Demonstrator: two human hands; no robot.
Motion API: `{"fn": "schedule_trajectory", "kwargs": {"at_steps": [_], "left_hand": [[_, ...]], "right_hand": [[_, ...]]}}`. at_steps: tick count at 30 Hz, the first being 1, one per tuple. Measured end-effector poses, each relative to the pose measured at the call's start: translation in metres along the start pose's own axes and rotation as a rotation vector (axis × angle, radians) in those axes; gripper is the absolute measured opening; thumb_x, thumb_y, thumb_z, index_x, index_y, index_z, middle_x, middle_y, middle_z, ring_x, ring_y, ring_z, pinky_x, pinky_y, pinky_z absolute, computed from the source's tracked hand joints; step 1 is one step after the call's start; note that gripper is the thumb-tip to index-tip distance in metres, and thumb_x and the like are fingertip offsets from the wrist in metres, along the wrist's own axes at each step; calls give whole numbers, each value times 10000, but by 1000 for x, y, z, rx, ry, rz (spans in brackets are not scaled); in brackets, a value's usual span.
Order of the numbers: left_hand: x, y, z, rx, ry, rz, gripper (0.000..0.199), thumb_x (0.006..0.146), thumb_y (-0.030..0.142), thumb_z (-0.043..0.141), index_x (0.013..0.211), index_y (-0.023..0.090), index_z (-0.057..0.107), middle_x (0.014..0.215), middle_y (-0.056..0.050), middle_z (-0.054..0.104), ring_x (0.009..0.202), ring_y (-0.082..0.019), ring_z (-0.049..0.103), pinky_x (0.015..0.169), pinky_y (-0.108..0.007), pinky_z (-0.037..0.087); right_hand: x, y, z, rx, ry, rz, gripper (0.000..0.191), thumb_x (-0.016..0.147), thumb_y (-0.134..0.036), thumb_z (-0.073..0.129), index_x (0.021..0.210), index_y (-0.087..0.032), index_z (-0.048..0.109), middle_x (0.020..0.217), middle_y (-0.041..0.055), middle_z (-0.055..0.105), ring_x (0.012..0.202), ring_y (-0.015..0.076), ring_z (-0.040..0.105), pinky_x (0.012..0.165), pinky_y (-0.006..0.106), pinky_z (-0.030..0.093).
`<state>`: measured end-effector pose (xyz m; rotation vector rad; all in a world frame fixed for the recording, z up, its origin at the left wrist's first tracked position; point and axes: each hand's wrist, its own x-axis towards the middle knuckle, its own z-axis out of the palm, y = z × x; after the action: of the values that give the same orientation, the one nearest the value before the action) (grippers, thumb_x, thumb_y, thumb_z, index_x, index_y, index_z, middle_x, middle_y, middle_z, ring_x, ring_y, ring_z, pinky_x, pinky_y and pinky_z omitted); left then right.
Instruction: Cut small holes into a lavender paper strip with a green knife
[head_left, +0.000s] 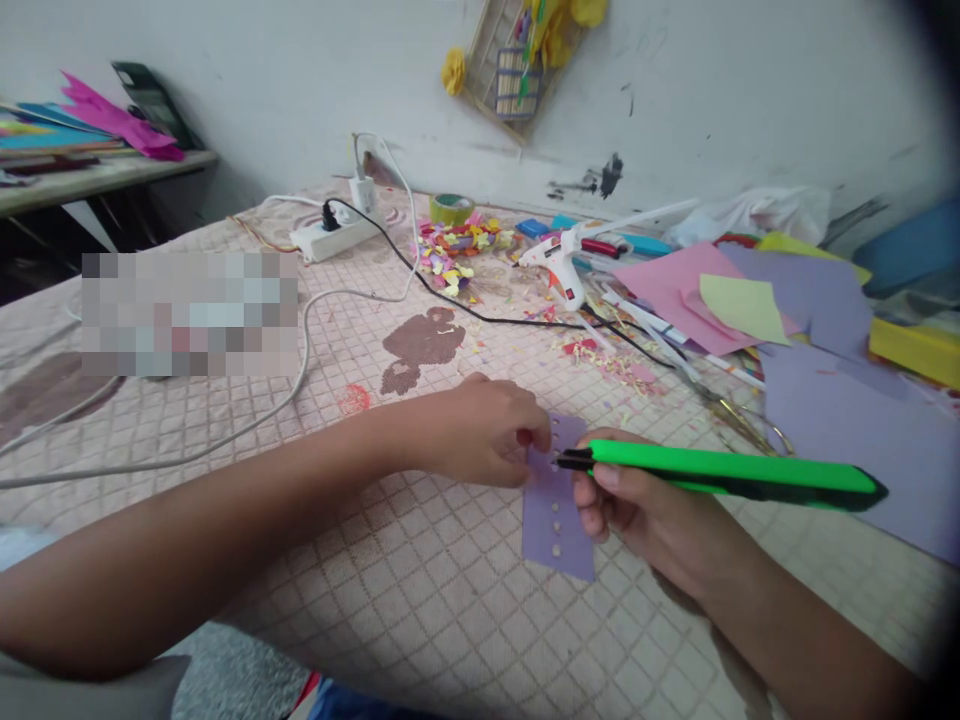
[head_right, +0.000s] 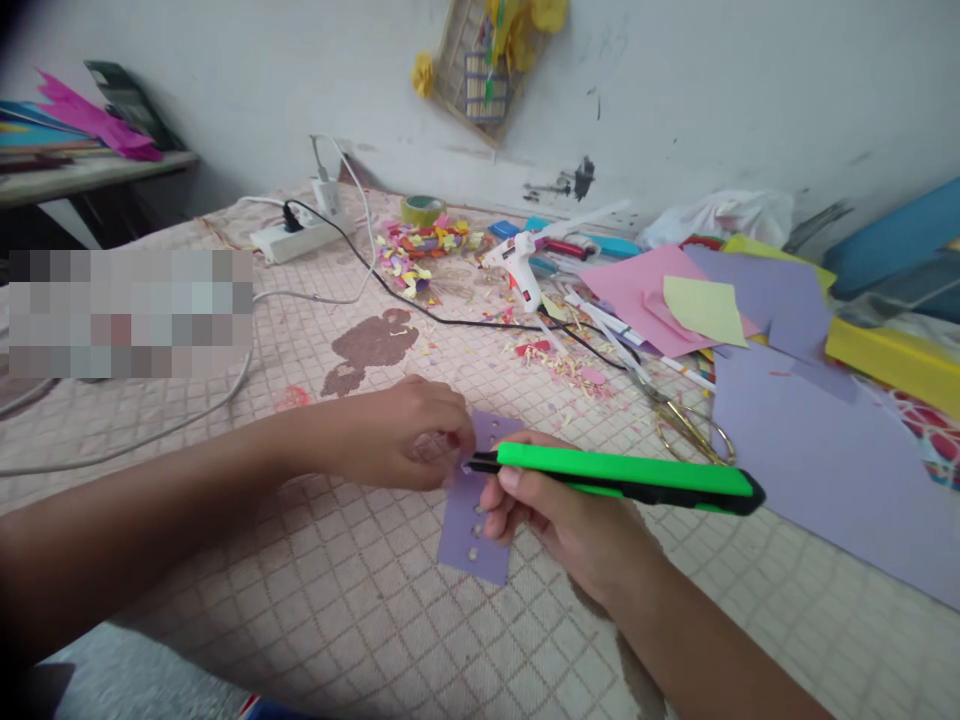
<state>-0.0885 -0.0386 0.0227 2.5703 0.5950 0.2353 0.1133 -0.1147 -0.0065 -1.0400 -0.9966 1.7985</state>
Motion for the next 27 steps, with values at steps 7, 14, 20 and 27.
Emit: {"fn": "schedule_trajectory", "kwargs": {"at_steps": [7,14,20,27], "left_hand": [[0,9,5,-85,165,68,155,799,297,628,816,146,595,770,-3,608,707,-112,541,676,-231,407],[-1,14,7,-35,208,54,20,773,168,568,760,153,571,751,5,606,711,-110,544,714,-248,412],[0,14,9,-61,251,76,51,739,99,559,711,138,572,690,12,581,671,-98,526,692,-234,401],[-1,-10,-10,207,442,-224,369,890,317,446,565,158,519,541,1,507,534,-111,453,601,-273,356]], "right_hand": [[-1,-1,1,22,42,-5,32,762,-274,689,777,-245,689,655,-15,667,564,124,623,544,237,518],[-1,2,0,6,-7,-43,16,799,-234,660,784,-227,661,685,-21,673,593,108,634,583,225,525],[-2,0,3,1,22,-104,49,773,-247,695,803,-238,657,664,-24,676,565,107,633,542,216,519],[-4,-8,-14,-38,153,-186,88,734,-241,723,793,-253,661,636,-31,665,534,115,607,489,208,499]]}}
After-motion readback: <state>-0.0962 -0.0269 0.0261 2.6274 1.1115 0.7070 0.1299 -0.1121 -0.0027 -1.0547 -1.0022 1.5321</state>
